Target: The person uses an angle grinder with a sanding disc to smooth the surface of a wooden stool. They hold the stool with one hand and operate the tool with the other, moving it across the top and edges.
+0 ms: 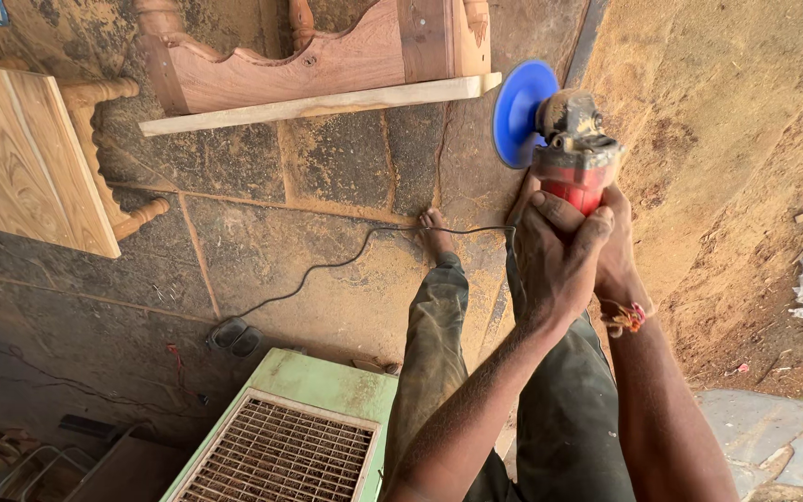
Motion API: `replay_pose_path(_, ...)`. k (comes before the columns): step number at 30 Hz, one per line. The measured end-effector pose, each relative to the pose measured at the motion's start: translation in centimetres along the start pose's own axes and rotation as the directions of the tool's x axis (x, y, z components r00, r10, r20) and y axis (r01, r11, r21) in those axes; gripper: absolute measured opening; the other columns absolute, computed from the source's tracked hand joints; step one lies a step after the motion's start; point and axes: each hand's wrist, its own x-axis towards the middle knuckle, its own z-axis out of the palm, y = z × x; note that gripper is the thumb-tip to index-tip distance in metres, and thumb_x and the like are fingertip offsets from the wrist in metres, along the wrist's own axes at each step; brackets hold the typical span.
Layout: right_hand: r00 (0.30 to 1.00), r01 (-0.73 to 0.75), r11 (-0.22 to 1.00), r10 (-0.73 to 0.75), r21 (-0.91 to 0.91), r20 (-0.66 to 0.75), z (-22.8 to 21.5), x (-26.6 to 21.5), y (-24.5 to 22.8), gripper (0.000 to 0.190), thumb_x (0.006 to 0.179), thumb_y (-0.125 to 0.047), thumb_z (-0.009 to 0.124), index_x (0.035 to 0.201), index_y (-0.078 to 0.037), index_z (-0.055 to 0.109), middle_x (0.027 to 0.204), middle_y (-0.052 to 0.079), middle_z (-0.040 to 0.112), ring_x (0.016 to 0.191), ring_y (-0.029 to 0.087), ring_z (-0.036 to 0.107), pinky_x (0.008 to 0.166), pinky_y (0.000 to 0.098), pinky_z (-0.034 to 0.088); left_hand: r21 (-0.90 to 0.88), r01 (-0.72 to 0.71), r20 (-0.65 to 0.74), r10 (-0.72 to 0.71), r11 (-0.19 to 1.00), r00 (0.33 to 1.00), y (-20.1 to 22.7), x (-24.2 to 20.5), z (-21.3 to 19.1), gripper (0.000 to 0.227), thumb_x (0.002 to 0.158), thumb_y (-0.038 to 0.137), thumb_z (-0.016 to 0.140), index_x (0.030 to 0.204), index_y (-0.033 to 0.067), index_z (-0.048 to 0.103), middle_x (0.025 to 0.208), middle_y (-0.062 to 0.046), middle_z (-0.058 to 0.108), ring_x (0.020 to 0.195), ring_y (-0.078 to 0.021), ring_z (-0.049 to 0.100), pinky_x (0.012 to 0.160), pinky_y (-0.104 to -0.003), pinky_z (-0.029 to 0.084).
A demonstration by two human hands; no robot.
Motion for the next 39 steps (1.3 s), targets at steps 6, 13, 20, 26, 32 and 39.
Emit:
replay_pose_path(6,0.979,0.162,0.923,-0.195,-0.35,-0.062,1.2,-4.0,-5.6,0.058,0.098,-0.036,0.079,0.133,0.001,0.052,0.103,0.018,0.075,0.09,0.031,0.075,0.076,0.0431,0.058,-0.703,0.081,0.144,0.03,0.707,0.989,-1.7,-1.5,-1.6,0.07,0.093,0.035,0.067,0.147,-0.0027,0.043,0.136,-0.017,0.056,0.121,-0.0231,0.058,0.104,-0.038,0.049)
replay_pose_path(13,0.985,0.112,0.802,-0.169,-0.587,-0.044,3.3,-3.5,-9.3,0.06,0.097,-0.04,0.081,0.128,0.001,0.051,0.091,0.025,0.071,0.083,0.047,0.071,0.069,0.0522,0.056,-0.843,0.14,0.14,-0.039,0.52,0.989,-3.1,-0.3,-2.5,0.056,0.102,0.022,0.065,0.144,-0.0114,0.05,0.134,-0.016,0.06,0.125,-0.0192,0.059,0.111,-0.032,0.047)
replay_pose_path(20,0.975,0.207,0.936,-0.223,-0.284,-0.024,1.6,-1.9,-6.1,0.058,0.099,-0.035,0.083,0.131,0.003,0.052,0.116,0.016,0.074,0.106,0.026,0.074,0.09,0.0395,0.058,-0.691,0.027,0.077,0.037,0.722,0.996,-1.5,0.2,-0.9,0.063,0.097,0.034,0.064,0.143,-0.0043,0.046,0.131,-0.016,0.055,0.12,-0.0234,0.056,0.105,-0.039,0.047)
replay_pose_path(26,0.994,0.108,0.99,-0.107,-0.09,0.026,0.2,0.2,-1.7,0.053,0.096,-0.034,0.082,0.127,0.001,0.059,0.108,0.011,0.073,0.097,0.018,0.07,0.085,0.0345,0.056,-0.156,-0.027,-0.09,0.013,0.987,0.996,-0.5,1.1,0.4,0.076,0.094,0.052,0.063,0.14,-0.0048,0.046,0.129,-0.024,0.054,0.12,-0.035,0.056,0.101,-0.048,0.046)
replay_pose_path(32,0.999,0.046,0.999,-0.047,0.027,0.021,0.2,0.0,-0.4,0.054,0.097,-0.034,0.082,0.128,0.002,0.058,0.107,0.012,0.073,0.097,0.02,0.071,0.084,0.0353,0.056,0.075,0.005,-0.019,-0.004,0.997,1.0,-0.7,1.2,0.7,0.068,0.093,0.051,0.062,0.133,-0.0032,0.051,0.119,-0.023,0.059,0.113,-0.0366,0.06,0.097,-0.05,0.048)
replay_pose_path(39,0.986,0.149,0.91,-0.166,-0.387,-0.01,-0.2,-2.5,-7.1,0.059,0.095,-0.035,0.083,0.133,0.002,0.055,0.104,0.016,0.074,0.095,0.024,0.074,0.08,0.0376,0.057,-0.709,0.001,0.072,0.071,0.705,0.995,-0.7,-1.3,0.1,0.066,0.099,0.035,0.066,0.146,-0.0039,0.043,0.136,-0.017,0.055,0.123,-0.0233,0.057,0.104,-0.036,0.049)
